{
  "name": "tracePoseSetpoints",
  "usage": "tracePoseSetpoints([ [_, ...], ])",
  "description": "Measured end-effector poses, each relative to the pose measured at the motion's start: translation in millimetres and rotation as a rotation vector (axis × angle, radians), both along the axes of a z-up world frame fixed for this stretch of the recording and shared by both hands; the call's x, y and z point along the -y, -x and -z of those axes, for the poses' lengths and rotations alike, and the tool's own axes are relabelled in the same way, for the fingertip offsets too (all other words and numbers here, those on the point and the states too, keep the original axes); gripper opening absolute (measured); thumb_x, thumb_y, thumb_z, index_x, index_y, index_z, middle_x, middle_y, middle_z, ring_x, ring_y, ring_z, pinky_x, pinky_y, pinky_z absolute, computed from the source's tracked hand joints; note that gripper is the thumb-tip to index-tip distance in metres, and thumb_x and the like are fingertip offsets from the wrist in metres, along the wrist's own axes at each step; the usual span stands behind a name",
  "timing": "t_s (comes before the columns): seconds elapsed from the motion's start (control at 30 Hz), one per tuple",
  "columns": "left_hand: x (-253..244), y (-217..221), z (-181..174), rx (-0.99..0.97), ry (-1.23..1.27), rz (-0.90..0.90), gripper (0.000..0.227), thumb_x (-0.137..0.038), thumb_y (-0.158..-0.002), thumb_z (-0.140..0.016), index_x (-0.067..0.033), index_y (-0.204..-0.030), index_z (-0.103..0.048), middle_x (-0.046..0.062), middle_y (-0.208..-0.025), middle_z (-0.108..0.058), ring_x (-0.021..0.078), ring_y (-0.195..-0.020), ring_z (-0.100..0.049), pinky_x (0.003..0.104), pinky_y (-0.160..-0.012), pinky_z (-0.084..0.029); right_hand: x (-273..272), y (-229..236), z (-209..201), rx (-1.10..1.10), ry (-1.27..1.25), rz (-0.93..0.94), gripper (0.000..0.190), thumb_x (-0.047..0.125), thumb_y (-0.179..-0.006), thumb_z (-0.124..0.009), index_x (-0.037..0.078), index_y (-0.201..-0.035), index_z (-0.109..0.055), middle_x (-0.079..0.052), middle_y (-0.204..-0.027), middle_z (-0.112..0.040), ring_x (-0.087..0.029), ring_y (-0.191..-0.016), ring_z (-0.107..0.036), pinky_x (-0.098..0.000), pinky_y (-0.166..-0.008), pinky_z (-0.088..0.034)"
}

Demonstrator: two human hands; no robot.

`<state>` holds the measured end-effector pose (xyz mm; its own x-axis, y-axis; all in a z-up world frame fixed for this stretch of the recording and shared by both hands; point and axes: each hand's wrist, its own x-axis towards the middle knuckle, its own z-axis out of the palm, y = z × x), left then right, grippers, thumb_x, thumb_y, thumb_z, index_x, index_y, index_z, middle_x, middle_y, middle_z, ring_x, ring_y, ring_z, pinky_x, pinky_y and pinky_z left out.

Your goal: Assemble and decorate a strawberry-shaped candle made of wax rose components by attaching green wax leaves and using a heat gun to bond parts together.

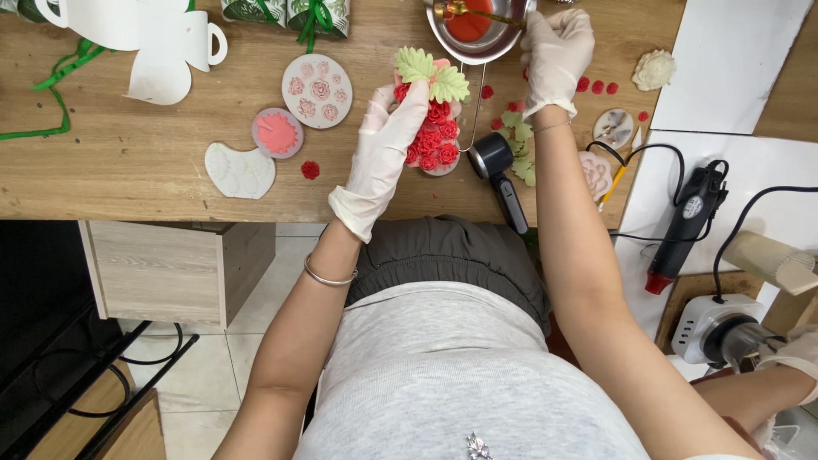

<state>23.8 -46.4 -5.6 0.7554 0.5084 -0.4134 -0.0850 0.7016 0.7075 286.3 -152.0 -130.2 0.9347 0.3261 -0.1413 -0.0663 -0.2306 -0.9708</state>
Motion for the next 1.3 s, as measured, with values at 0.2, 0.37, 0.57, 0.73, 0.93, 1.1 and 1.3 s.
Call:
tracePoseSetpoints([
  [0.2, -5.4, 0.4, -8.2, 0.012, 0.022, 0.021, 0.045, -0.032, -0.107, -0.059, 0.0001, -0.137, -0.05, 0.012, -0.112, -0.073, 0.0169, -0.092, -0.074, 0.028, -0.073, -0.058, -16.2, 20.0, -46.7, -0.07, -0.266, -0.107, 0.011, 0.008, -0.101, -0.074, 0.003, -0.097, -0.064, -0.007, -0.078, -0.073, -0.009, -0.058, -0.063, -0.0219, -0.049, -0.048],
  [0.37, -4.0, 4.0, -0.5, 0.077, 0.053, 0.022, 0.045, -0.033, -0.108, -0.059, -0.0009, -0.138, -0.049, 0.012, -0.113, -0.073, 0.0176, -0.093, -0.074, 0.027, -0.075, -0.059, -22.2, 9.2, -11.3, -0.024, -0.245, -0.233, 0.016, 0.012, -0.11, -0.064, 0.0, -0.1, -0.069, -0.006, -0.086, -0.075, -0.008, -0.068, -0.065, -0.0224, -0.059, -0.051],
  [0.57, -8.3, -1.3, -13.3, 0.056, 0.108, 0.026, 0.046, -0.038, -0.107, -0.059, -0.0008, -0.134, -0.057, 0.013, -0.11, -0.075, 0.0179, -0.089, -0.074, 0.026, -0.066, -0.056, -8.0, -4.6, 1.0, 0.083, -0.131, -0.099, 0.024, 0.019, -0.111, -0.055, 0.001, -0.1, -0.068, -0.005, -0.079, -0.075, -0.007, -0.06, -0.063, -0.0214, -0.052, -0.049],
  [0.73, -8.6, -2.9, -17.2, 0.057, 0.163, 0.073, 0.048, -0.04, -0.107, -0.058, 0.0015, -0.131, -0.063, 0.015, -0.111, -0.076, 0.0204, -0.093, -0.075, 0.03, -0.08, -0.064, 4.1, -3.8, 2.1, -0.011, -0.107, -0.088, 0.029, 0.023, -0.113, -0.054, 0.002, -0.102, -0.07, -0.005, -0.077, -0.072, -0.008, -0.056, -0.06, -0.0224, -0.049, -0.047],
  [0.93, -7.9, -3.5, -17.6, 0.105, 0.14, 0.112, 0.059, -0.051, -0.107, -0.052, 0.0001, -0.134, -0.061, 0.014, -0.113, -0.074, 0.0189, -0.099, -0.073, 0.03, -0.077, -0.06, 22.1, -0.7, -14.0, -0.185, -0.345, 0.001, 0.033, 0.025, -0.112, -0.054, -0.001, -0.1, -0.07, -0.012, -0.077, -0.073, -0.015, -0.055, -0.062, -0.0282, -0.046, -0.048],
  [1.1, -7.0, -4.4, -20.1, 0.077, 0.24, 0.106, 0.061, -0.052, -0.103, -0.048, -0.0017, -0.136, -0.057, 0.016, -0.119, -0.073, 0.0202, -0.105, -0.073, 0.035, -0.086, -0.065, 35.9, 21.9, -69.0, -0.082, -0.434, -0.085, 0.037, 0.031, -0.115, -0.053, -0.003, -0.11, -0.068, -0.016, -0.083, -0.072, -0.019, -0.063, -0.064, -0.0322, -0.055, -0.052],
  [1.3, -6.0, -4.2, -17.0, 0.12, 0.264, 0.036, 0.052, -0.044, -0.105, -0.052, -0.0026, -0.136, -0.054, 0.018, -0.119, -0.073, 0.0222, -0.105, -0.073, 0.038, -0.092, -0.062, 56.5, 59.1, -133.3, -0.117, -0.497, -0.048, 0.042, 0.034, -0.117, -0.053, -0.005, -0.12, -0.066, -0.017, -0.084, -0.069, -0.02, -0.063, -0.062, -0.0312, -0.054, -0.047],
])
